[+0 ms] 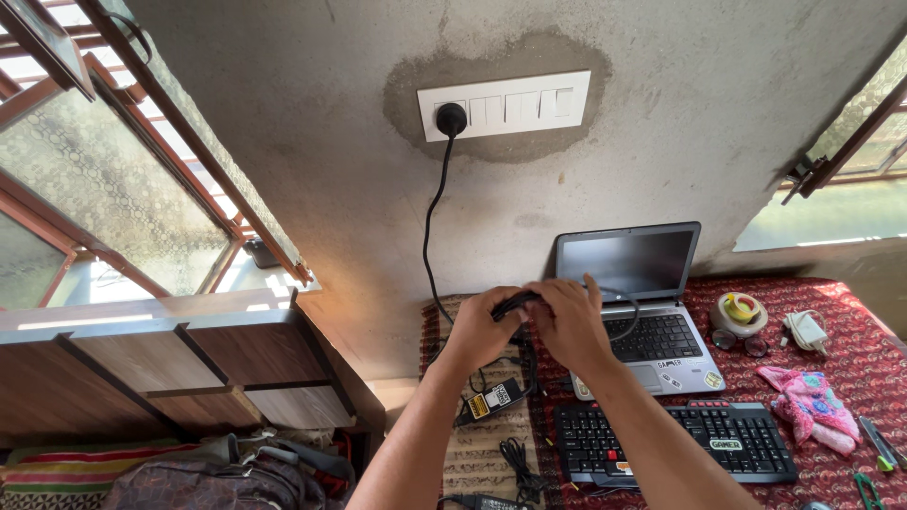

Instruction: The person untangles a laptop power cable and adapter on a desk, then plugs the adapter's plug into a wall socket above the desk and connects the charger lead toward the laptop, arranging the cable along the desk.

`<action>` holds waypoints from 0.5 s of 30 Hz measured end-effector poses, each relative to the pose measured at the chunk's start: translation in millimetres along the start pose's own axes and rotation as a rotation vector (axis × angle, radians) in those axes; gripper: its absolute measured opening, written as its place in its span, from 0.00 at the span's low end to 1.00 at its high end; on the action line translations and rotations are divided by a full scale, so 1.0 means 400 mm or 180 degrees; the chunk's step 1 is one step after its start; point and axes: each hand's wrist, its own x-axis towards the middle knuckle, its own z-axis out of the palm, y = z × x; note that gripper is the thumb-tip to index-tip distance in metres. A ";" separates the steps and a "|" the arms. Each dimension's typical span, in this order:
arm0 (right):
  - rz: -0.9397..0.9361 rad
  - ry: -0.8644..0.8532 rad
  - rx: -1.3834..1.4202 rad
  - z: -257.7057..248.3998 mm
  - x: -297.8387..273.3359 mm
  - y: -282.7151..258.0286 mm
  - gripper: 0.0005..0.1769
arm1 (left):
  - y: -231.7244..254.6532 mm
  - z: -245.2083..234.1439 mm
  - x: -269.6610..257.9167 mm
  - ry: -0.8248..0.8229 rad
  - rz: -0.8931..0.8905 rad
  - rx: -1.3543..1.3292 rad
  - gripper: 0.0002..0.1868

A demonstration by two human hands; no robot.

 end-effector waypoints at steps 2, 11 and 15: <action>0.0299 -0.0113 -0.0041 -0.004 0.000 0.005 0.12 | 0.010 -0.011 -0.009 -0.0076 -0.0333 -0.0005 0.18; 0.0903 0.0689 0.0972 -0.026 0.011 -0.001 0.12 | -0.077 -0.077 -0.051 0.0918 -0.0030 0.1456 0.38; 0.1205 0.0658 0.1700 -0.039 0.032 -0.010 0.12 | -0.152 -0.068 -0.066 0.1216 -0.0016 0.1676 0.55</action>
